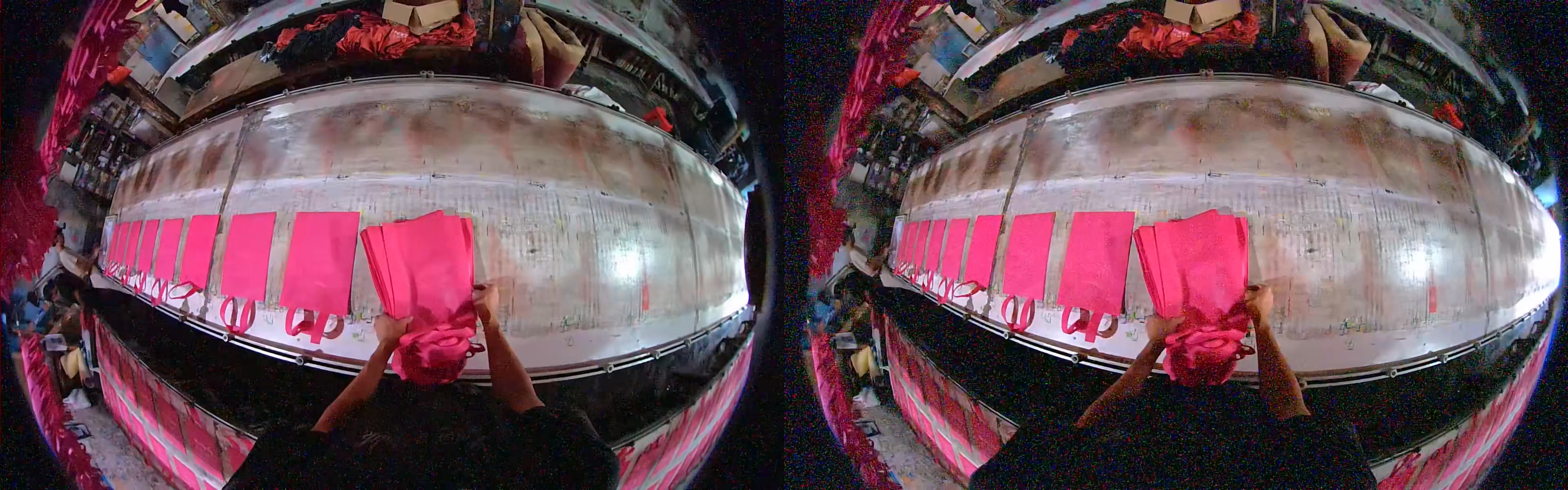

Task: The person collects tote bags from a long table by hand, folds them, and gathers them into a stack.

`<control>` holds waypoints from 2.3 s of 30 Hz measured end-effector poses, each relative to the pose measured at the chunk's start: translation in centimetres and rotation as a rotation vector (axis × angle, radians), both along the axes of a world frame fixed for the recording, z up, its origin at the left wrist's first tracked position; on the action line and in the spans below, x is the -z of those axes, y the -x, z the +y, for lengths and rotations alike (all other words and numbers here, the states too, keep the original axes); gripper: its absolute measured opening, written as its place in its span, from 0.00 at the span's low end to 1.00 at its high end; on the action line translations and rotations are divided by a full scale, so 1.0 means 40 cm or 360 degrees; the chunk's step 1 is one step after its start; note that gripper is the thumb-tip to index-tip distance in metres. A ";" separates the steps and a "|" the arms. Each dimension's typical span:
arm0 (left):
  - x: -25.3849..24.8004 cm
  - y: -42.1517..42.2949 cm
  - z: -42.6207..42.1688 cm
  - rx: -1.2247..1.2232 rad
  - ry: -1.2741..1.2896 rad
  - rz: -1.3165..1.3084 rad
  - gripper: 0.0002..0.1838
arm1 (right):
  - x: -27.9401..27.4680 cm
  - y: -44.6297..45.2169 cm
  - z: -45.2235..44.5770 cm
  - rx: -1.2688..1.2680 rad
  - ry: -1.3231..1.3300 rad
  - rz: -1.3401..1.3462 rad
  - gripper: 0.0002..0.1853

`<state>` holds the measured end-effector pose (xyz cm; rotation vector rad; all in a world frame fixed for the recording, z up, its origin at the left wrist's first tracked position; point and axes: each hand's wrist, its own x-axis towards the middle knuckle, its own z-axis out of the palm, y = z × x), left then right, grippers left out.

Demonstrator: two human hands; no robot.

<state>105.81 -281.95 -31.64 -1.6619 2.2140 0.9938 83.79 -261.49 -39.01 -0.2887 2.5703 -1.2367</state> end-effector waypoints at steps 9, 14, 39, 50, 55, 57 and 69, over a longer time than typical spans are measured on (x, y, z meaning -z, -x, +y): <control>-0.035 0.024 0.027 0.0284 0.0110 -0.0144 0.37 | 0.098 0.011 0.000 0.0086 -0.0070 0.0112 0.17; -0.047 0.022 0.041 0.0111 0.0093 -0.0037 0.35 | 0.260 0.041 0.019 0.0285 0.0046 0.0023 0.17; 0.012 -0.155 -0.092 0.0044 -0.1030 0.1142 0.08 | 0.008 0.024 -0.001 0.0269 0.0653 -0.0968 0.15; 0.021 -0.165 -0.101 0.0474 -0.1354 0.1583 0.19 | 0.115 0.005 -0.011 -0.0006 -0.0349 -0.0030 0.12; -0.002 -0.150 -0.104 0.0376 -0.1513 0.1418 0.19 | 0.063 -0.005 -0.023 0.0208 -0.0210 -0.0014 0.13; 0.024 -0.155 -0.098 0.0338 -0.1533 0.1536 0.20 | -0.007 -0.015 -0.042 0.0201 -0.0273 -0.0052 0.13; 0.059 -0.137 -0.073 0.0796 -0.0007 0.0743 0.13 | -0.002 -0.039 -0.050 0.0547 0.0035 -0.0042 0.18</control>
